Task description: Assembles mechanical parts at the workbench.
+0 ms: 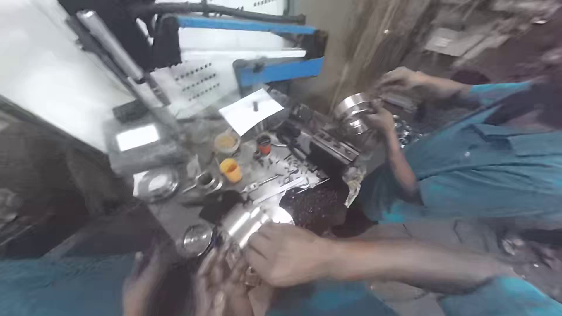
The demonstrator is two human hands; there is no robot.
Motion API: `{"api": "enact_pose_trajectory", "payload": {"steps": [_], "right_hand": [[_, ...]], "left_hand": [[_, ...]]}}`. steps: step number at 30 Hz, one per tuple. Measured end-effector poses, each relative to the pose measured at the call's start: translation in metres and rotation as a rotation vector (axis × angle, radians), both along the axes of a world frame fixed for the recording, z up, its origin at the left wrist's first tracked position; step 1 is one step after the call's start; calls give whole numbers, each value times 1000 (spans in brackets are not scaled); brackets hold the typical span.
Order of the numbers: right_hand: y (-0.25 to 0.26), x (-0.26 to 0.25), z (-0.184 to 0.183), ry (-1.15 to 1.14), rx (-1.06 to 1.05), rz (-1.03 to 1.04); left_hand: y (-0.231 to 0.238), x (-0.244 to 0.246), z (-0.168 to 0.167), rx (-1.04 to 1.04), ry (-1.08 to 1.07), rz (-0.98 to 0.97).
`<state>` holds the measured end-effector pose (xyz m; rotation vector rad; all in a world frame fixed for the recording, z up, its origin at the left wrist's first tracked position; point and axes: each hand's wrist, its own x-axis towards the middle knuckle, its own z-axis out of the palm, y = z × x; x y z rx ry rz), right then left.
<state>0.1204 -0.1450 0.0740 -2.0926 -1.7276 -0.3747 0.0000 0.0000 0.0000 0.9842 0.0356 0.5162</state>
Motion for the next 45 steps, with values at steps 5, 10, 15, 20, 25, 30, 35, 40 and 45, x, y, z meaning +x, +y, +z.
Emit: {"api": "enact_pose_trajectory", "payload": {"steps": [5, 10, 15, 20, 25, 30, 35, 40, 45], "right_hand": [[-5, 14, -3, 72, 0, 147], [-8, 23, -4, 131, 9, 138], [-6, 29, -1, 217, 53, 106], [-4, 27, -1, 138, 4, 112], [0, 20, 6, 6, -66, 183], [4, 22, 8, -49, -83, 169], [3, 20, 3, -66, -48, 128], [1, 19, -2, -92, -22, 103], [3, 19, -5, -102, -1, 91]], "left_hand": [[-4, -2, -4, -32, 11, 70], [-12, -1, -4, -96, 2, 109], [-14, -1, -5, -71, -12, 136], [-15, -1, -9, -71, -35, 155], [-14, -1, -8, -28, -25, 149], [-14, -1, -8, -51, -41, 147], [-14, 0, -9, -79, -50, 147], [-12, 1, -8, -75, -40, 146], [-10, 2, -10, -82, -63, 134]]}}
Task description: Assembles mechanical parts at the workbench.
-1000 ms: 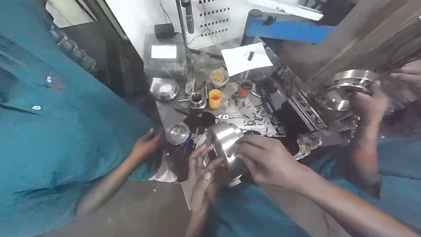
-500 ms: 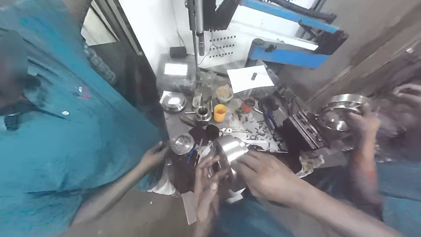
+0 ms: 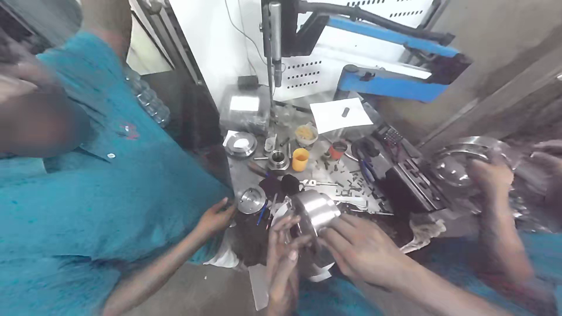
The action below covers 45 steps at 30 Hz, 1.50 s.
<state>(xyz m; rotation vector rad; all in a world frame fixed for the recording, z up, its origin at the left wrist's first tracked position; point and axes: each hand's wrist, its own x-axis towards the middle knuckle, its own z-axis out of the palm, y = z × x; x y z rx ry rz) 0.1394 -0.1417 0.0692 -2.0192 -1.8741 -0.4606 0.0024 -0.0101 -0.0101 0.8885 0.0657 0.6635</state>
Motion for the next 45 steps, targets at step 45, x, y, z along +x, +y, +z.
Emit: {"api": "enact_pose_trajectory", "payload": {"steps": [45], "right_hand": [[10, -2, -2, -55, -140, -148]], "left_hand": [[-1, 0, 2, 34, 15, 13]]}}
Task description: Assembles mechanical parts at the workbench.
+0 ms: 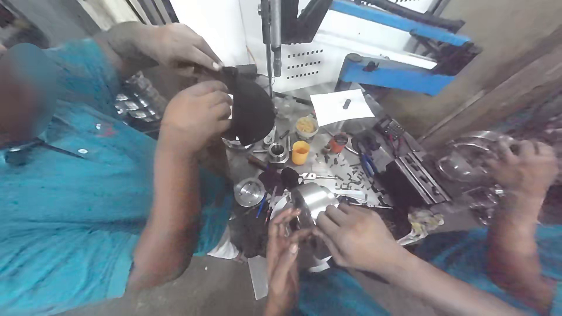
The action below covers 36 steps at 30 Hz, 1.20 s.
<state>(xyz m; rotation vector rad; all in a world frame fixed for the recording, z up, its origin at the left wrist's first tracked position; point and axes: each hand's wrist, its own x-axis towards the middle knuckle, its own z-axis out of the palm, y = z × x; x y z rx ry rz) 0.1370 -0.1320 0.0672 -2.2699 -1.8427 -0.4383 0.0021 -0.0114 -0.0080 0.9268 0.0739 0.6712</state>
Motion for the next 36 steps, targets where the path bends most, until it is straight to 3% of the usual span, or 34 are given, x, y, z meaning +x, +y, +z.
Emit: {"api": "enact_pose_trajectory", "payload": {"steps": [7, 18, 36], "right_hand": [[-1, 8, -5, -25, 51, 82], [-3, 0, -7, -9, 74, -76], [-9, -9, -4, 115, 197, 44]], "left_hand": [[0, 0, 1, -20, 2, 3], [4, 2, -3, -8, -2, -23], [2, 1, -1, 10, 27, -14]]}}
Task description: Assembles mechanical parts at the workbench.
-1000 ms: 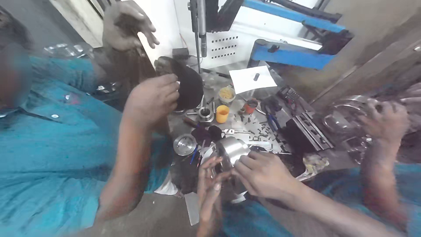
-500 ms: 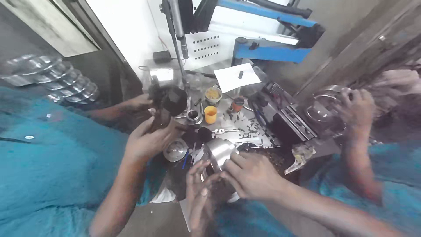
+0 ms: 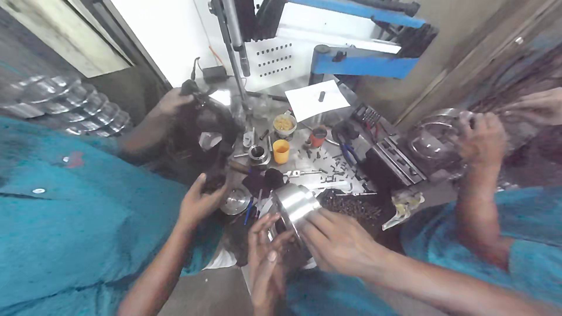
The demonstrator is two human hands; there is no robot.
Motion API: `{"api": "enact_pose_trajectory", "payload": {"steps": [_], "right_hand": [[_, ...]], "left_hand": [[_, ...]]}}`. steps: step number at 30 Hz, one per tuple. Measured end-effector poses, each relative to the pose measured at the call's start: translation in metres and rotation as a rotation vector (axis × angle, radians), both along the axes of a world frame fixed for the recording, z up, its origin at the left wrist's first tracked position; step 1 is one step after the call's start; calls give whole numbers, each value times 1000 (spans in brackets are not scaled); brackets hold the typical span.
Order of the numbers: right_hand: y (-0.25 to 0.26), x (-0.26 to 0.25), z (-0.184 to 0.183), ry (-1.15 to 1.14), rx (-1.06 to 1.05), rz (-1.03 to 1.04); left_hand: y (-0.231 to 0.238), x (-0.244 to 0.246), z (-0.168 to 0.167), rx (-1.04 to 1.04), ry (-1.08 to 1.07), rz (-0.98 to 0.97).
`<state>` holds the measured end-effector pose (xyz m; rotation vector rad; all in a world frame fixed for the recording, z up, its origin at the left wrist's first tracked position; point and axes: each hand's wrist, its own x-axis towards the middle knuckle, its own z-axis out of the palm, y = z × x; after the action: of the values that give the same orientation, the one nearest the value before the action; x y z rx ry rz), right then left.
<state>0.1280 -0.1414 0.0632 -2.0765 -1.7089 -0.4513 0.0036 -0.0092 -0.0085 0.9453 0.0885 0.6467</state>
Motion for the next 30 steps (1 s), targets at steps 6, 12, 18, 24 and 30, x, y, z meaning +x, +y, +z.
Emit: {"api": "enact_pose_trajectory", "payload": {"steps": [6, 12, 18, 24, 30], "right_hand": [[-3, 6, 5, 66, -51, 95], [-1, 9, 11, 35, -88, 135], [2, 11, 10, 19, -107, 135], [7, 12, 13, 1, -208, 131], [9, 15, 8, -75, -201, 121]], "left_hand": [[1, -1, 0, -3, 0, -5], [-1, -1, 0, -19, -12, -3], [-1, -2, 0, -14, -8, 1], [0, -1, 0, -25, -13, 1], [0, -1, 0, -41, -17, -2]]}}
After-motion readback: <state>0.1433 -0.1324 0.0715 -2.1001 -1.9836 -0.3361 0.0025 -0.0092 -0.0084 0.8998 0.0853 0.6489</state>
